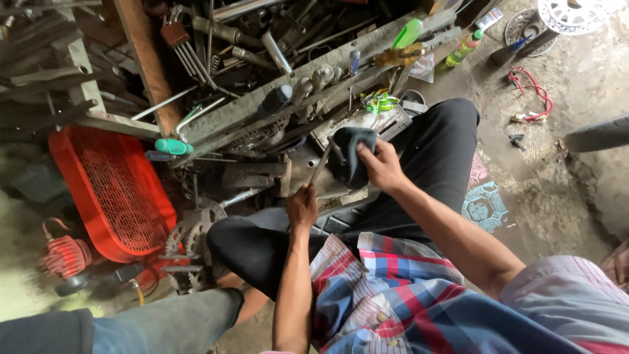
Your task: The person sits on the floor and cleans a long metal rod using a dark cloth. They wipe the rod repeatedly, then place it on a nearby shelf. The person then picks up a smaller metal tool and cleans it with the same cloth.
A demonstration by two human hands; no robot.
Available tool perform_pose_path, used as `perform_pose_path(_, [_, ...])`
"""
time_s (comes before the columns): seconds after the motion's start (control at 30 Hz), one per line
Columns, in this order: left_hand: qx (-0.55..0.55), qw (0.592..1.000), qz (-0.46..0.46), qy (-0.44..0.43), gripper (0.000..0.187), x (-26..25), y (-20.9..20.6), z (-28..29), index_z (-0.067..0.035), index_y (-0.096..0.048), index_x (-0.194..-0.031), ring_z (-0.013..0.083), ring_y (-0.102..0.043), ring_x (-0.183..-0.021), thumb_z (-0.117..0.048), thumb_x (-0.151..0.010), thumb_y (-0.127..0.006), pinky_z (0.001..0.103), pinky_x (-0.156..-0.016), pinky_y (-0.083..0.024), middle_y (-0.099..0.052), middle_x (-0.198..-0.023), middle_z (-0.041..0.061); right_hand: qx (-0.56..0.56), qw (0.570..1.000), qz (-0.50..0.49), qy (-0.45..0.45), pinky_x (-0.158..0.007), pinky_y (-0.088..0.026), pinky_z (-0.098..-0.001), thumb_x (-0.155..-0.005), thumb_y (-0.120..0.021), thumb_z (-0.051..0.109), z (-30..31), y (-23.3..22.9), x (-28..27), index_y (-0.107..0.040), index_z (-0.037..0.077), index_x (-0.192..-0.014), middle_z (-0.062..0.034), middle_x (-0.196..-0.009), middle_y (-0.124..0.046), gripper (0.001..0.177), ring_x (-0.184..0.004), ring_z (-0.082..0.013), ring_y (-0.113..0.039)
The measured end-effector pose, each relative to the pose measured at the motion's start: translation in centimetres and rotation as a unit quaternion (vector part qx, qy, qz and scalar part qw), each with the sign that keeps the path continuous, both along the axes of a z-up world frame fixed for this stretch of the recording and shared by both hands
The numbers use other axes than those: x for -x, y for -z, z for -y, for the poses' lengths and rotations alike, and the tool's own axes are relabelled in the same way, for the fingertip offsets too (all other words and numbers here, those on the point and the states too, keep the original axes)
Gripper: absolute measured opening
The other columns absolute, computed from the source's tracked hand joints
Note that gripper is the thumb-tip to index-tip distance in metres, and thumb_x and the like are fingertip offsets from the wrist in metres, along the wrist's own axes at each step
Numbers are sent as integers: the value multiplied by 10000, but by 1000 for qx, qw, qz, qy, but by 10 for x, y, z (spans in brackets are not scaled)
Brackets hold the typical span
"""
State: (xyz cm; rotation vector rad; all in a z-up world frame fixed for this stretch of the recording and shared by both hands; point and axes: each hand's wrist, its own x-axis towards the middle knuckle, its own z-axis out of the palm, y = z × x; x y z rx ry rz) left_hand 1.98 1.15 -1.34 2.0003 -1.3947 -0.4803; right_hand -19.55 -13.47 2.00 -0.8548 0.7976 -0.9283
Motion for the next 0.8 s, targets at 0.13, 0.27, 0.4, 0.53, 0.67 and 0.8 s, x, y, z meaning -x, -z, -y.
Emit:
perform_pose_path(0.13, [-20,999,-30,-16,451,-2,2,-7,-39,-679,-862,441,-636,-645,-411,-1045,-502,496,-570,-459,-644,-677,207,-115,985,110,63,-748,-542,-275,-1074,-581,219,15,-7,-8,-667,38,-1109,9,-945,-690,203,-820,-93,-640])
perform_pose_path(0.27, [-9,995,-88,46,478,-1,2,-4,-27,-689,-943,414,-637,-646,-441,-1056,-478,467,-558,-451,-649,-712,206,-127,984,120,-17,-776,-548,-266,-1055,-604,214,18,-17,-6,-672,32,-1117,15,-967,-694,205,-856,-80,-647])
perform_pose_path(0.4, [-35,989,-125,66,472,-2,-1,-5,-20,-688,-964,385,-623,-618,-437,-1048,-482,461,-546,-443,-634,-700,211,-86,988,82,-98,-736,-539,-282,-995,-689,120,20,-21,-11,-691,11,-1129,11,-952,-697,172,-816,-87,-630])
perform_pose_path(0.53, [-61,990,-117,44,460,-6,6,-5,-18,-682,-921,369,-592,-586,-423,-1048,-503,459,-561,-436,-609,-677,211,-18,998,5,-58,-753,-538,-282,-964,-725,83,25,-33,-9,-703,-3,-1130,2,-958,-709,188,-827,-89,-630])
perform_pose_path(0.67, [-21,992,-122,25,426,-6,10,-10,-18,-698,-1021,345,-658,-661,-402,-1063,-517,438,-574,-477,-665,-745,195,-9,1000,-17,8,-727,-544,-286,-1024,-652,143,22,-32,-1,-695,7,-1163,14,-928,-694,199,-800,-88,-625])
perform_pose_path(0.8, [-66,990,-127,20,466,-4,8,-11,-12,-683,-944,379,-639,-646,-423,-1062,-500,466,-605,-472,-643,-722,214,107,993,-29,-41,-742,-486,-264,-1058,-626,234,13,-23,5,-700,9,-1270,10,-934,-659,317,-820,-89,-572])
